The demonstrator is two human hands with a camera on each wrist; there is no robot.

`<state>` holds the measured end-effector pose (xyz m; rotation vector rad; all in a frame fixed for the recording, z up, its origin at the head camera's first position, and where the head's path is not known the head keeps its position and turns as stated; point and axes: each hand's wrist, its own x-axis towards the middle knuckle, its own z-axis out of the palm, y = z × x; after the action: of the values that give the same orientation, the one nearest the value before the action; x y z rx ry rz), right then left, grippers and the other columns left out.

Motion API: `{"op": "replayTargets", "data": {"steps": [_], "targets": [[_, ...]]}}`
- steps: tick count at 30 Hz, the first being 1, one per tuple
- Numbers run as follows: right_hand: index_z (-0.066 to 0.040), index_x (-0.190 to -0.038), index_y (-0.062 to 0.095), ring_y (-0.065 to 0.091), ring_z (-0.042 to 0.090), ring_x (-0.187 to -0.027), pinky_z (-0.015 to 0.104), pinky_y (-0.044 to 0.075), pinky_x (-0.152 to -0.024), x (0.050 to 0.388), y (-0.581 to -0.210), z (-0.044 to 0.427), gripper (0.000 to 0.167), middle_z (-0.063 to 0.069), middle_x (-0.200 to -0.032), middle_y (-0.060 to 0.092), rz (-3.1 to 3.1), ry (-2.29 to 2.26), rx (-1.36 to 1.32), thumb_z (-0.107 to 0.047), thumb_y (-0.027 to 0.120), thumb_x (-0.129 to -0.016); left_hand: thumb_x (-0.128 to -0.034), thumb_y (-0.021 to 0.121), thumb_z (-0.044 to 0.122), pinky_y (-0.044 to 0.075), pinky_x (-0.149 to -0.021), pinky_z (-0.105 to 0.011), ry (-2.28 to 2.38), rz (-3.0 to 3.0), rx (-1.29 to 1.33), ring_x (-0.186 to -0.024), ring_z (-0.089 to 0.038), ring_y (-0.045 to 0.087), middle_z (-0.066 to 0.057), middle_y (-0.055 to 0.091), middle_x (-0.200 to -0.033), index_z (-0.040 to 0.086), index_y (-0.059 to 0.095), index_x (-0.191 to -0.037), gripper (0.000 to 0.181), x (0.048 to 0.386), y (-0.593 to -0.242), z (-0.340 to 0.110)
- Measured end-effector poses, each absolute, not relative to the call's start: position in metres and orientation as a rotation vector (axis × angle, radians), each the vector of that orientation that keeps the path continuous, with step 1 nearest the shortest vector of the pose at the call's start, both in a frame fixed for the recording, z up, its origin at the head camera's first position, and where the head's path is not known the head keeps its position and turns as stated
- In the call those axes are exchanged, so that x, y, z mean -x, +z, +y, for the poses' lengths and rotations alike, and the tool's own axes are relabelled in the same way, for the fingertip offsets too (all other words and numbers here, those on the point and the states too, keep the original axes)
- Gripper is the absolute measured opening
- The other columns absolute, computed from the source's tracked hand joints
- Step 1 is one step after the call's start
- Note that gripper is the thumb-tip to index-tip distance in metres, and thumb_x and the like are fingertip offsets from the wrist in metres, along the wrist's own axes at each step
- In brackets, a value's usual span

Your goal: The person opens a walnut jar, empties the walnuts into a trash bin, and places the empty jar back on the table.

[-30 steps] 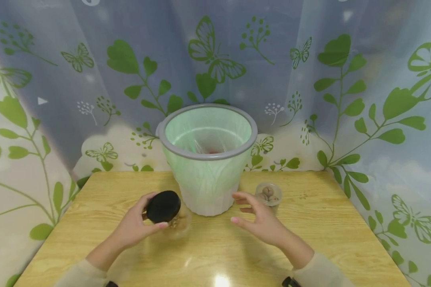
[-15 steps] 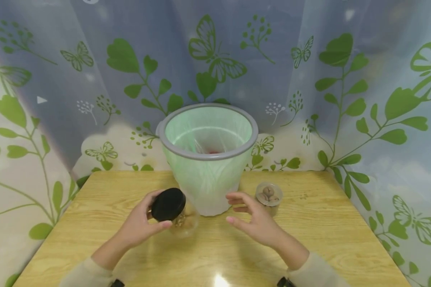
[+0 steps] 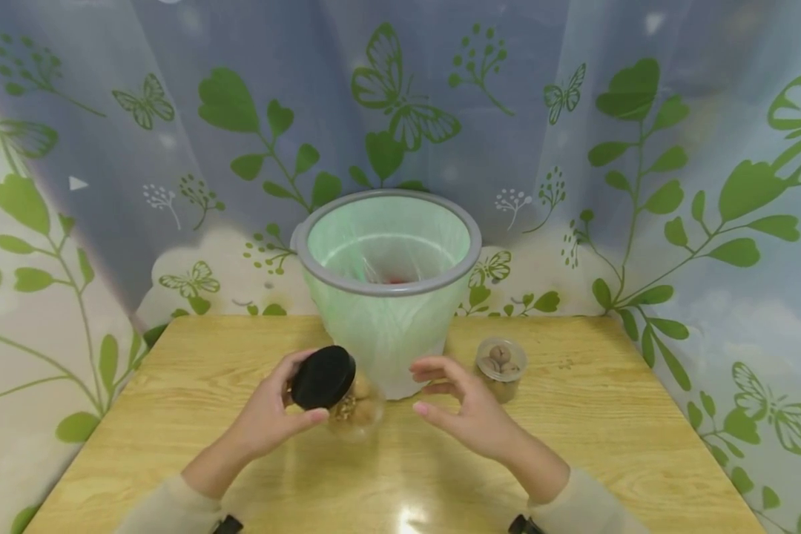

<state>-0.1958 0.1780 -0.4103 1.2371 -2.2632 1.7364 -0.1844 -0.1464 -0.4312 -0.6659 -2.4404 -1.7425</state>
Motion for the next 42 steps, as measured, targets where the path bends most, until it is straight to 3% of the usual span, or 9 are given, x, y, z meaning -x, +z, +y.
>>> {"op": "replayTargets", "data": {"steps": [12,20,24,34,42], "targets": [[0.001,-0.137,0.049,0.057,0.023,-0.118,0.036,0.050,-0.097,0.191,-0.410,0.167,0.045,0.027,-0.131,0.053,-2.221,1.776,-1.314,0.009,0.062,-0.094,-0.0825,0.085,0.021,0.053,-0.093,-0.033,-1.785,-2.423,0.688,-0.120,-0.023,0.056,-0.008,0.055,-0.136,0.015,0.039,-0.151,0.082,0.184,-0.429,-0.134],[0.001,-0.136,0.050,0.057,0.033,-0.117,0.038,0.050,-0.099,0.192,-0.413,0.162,0.045,0.023,-0.131,0.055,-2.236,1.760,-1.322,0.008,0.062,-0.094,-0.0839,0.084,0.024,0.053,-0.094,-0.036,-1.767,-2.440,0.694,-0.120,-0.026,0.056,-0.011,0.055,-0.134,0.011,0.037,-0.152,0.083,0.184,-0.429,-0.128],[0.001,-0.136,0.051,0.057,0.030,-0.118,0.041,0.049,-0.099,0.193,-0.415,0.160,0.045,0.019,-0.132,0.057,-2.247,1.737,-1.313,0.007,0.064,-0.093,-0.0830,0.085,0.025,0.053,-0.093,-0.038,-1.766,-2.442,0.688,-0.120,-0.024,0.056,-0.009,0.056,-0.134,0.012,0.038,-0.151,0.083,0.185,-0.429,-0.126],[-0.006,-0.137,0.053,0.057,0.023,-0.120,0.031,0.046,-0.102,0.194,-0.417,0.154,0.048,0.011,-0.133,0.059,-2.299,1.629,-1.243,0.002,0.069,-0.092,-0.0834,0.084,0.024,0.053,-0.093,-0.039,-1.776,-2.433,0.708,-0.120,-0.024,0.056,-0.010,0.055,-0.135,0.011,0.038,-0.151,0.083,0.184,-0.429,-0.122],[-0.011,-0.141,0.051,0.054,0.023,-0.124,0.045,0.046,-0.102,0.196,-0.416,0.150,0.057,0.006,-0.137,0.057,-2.319,1.573,-1.216,-0.004,0.075,-0.089,-0.0835,0.084,0.023,0.054,-0.092,-0.037,-1.775,-2.390,0.747,-0.118,-0.024,0.057,-0.010,0.057,-0.133,0.012,0.038,-0.151,0.082,0.184,-0.428,-0.120]]}}
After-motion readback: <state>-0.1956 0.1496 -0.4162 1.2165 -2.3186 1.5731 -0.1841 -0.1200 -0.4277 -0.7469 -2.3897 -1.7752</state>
